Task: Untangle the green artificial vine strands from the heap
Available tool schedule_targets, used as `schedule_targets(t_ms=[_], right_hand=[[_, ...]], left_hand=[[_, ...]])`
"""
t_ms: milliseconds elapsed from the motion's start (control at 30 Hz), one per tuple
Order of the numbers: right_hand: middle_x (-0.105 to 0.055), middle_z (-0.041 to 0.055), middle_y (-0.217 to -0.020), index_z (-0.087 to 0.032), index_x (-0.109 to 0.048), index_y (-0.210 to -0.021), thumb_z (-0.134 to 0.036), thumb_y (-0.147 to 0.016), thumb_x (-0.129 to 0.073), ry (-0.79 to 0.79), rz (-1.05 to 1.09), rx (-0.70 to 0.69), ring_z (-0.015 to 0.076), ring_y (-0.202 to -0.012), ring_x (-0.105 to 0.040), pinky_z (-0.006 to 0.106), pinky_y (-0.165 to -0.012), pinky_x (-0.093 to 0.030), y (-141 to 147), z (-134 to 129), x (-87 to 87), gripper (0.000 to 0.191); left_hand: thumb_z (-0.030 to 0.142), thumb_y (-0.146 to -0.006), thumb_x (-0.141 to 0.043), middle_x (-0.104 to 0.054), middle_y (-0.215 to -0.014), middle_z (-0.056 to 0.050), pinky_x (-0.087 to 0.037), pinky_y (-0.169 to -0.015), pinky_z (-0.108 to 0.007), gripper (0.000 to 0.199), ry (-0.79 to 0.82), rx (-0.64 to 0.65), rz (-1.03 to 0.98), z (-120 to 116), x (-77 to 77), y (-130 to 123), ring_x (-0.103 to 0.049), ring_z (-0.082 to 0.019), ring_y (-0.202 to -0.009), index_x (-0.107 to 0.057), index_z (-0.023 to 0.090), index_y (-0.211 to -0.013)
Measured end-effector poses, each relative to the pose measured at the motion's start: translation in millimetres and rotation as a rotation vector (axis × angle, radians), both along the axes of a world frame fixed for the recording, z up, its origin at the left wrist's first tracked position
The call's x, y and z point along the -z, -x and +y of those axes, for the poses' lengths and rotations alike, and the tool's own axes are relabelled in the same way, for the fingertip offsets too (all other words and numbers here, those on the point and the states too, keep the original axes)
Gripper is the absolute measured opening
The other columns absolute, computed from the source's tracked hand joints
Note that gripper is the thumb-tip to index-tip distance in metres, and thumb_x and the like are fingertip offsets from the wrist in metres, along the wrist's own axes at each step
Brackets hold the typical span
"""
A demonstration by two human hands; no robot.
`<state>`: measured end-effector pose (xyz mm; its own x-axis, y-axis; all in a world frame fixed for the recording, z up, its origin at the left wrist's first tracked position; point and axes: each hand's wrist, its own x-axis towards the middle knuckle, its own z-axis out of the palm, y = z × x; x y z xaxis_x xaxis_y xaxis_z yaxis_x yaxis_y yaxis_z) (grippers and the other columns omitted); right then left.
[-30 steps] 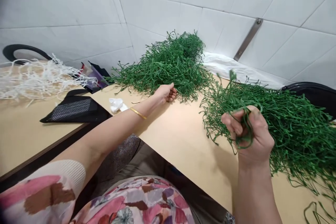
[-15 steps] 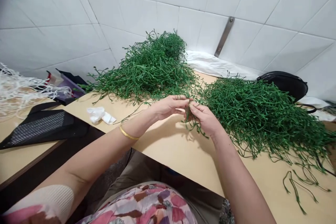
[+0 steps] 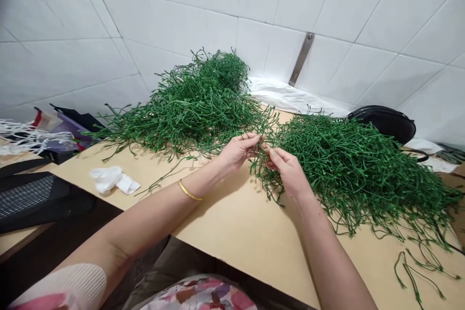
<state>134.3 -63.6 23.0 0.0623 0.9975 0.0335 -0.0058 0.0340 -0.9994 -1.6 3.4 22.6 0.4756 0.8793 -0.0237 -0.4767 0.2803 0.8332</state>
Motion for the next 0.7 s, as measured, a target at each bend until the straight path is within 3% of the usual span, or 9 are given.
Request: schedule_targets(t_ms=[133, 267, 367, 467, 533, 700], right_hand=[[-0.062, -0.0010, -0.081, -0.022, -0.066, -0.085, -0.033, -0.066, -0.069, -0.043, -0.012, -0.020, 0.0105, -0.071, -0.051, 0.024, -0.068, -0.043, -3, -1, 14.4, 0.022], [-0.061, 0.0004, -0.080, -0.021, -0.065, -0.082, -0.031, -0.068, -0.066, -0.082, -0.065, -0.003, 0.0121, -0.072, -0.050, 0.025, -0.066, -0.042, -1, 0, 15.6, 0.017], [-0.058, -0.0015, -0.073, -0.020, -0.063, -0.076, -0.029, -0.069, -0.064, -0.111, -0.101, 0.051, 0.0109, -0.067, -0.048, 0.024, -0.063, -0.040, 0, 0, 13.8, 0.011], [-0.056, -0.0023, -0.070, -0.020, -0.061, -0.076, -0.027, -0.071, -0.060, -0.116, -0.152, 0.071, 0.0107, -0.066, -0.047, 0.024, -0.063, -0.038, 0, -1, 12.7, 0.009], [-0.054, -0.0022, -0.072, -0.020, -0.061, -0.083, -0.025, -0.072, -0.057, -0.129, -0.207, 0.051, 0.0108, -0.067, -0.047, 0.024, -0.063, -0.038, 0, -3, 12.1, 0.013], [-0.048, -0.0025, -0.071, -0.024, -0.049, -0.120, -0.021, -0.076, -0.052, -0.160, -0.266, -0.030, 0.0115, -0.067, -0.047, 0.025, -0.063, -0.040, 1, -5, 10.4, 0.045]], left_hand=[[0.026, -0.062, -0.071, -0.059, -0.064, 0.001, -0.042, -0.058, -0.022, 0.021, 0.034, 0.001, -0.005, 1, 6.1, 0, -0.053, -0.006, -0.056, -0.060, 0.013, -0.075], [0.019, -0.059, -0.071, -0.057, -0.064, 0.001, -0.038, -0.052, -0.019, 0.021, 0.007, 0.043, 0.049, -2, 3.9, 1, -0.051, -0.005, -0.055, -0.059, 0.013, -0.076], [0.002, -0.054, -0.061, -0.057, -0.062, 0.002, -0.037, -0.050, -0.019, 0.025, -0.009, 0.061, 0.131, -5, 4.7, 2, -0.051, -0.006, -0.054, -0.058, 0.014, -0.076], [-0.003, -0.052, -0.048, -0.055, -0.056, 0.002, -0.038, -0.048, -0.020, 0.029, 0.022, 0.066, 0.158, -5, 6.4, 3, -0.051, -0.007, -0.051, -0.055, 0.014, -0.074], [-0.003, -0.052, -0.044, -0.055, -0.054, 0.001, -0.039, -0.047, -0.020, 0.031, 0.022, 0.069, 0.163, -5, 6.6, 4, -0.052, -0.008, -0.051, -0.054, 0.014, -0.075], [-0.002, -0.054, -0.047, -0.054, -0.053, 0.001, -0.037, -0.043, -0.019, 0.028, -0.012, 0.058, 0.230, -3, 5.2, 4, -0.050, -0.008, -0.046, -0.054, 0.013, -0.076]])
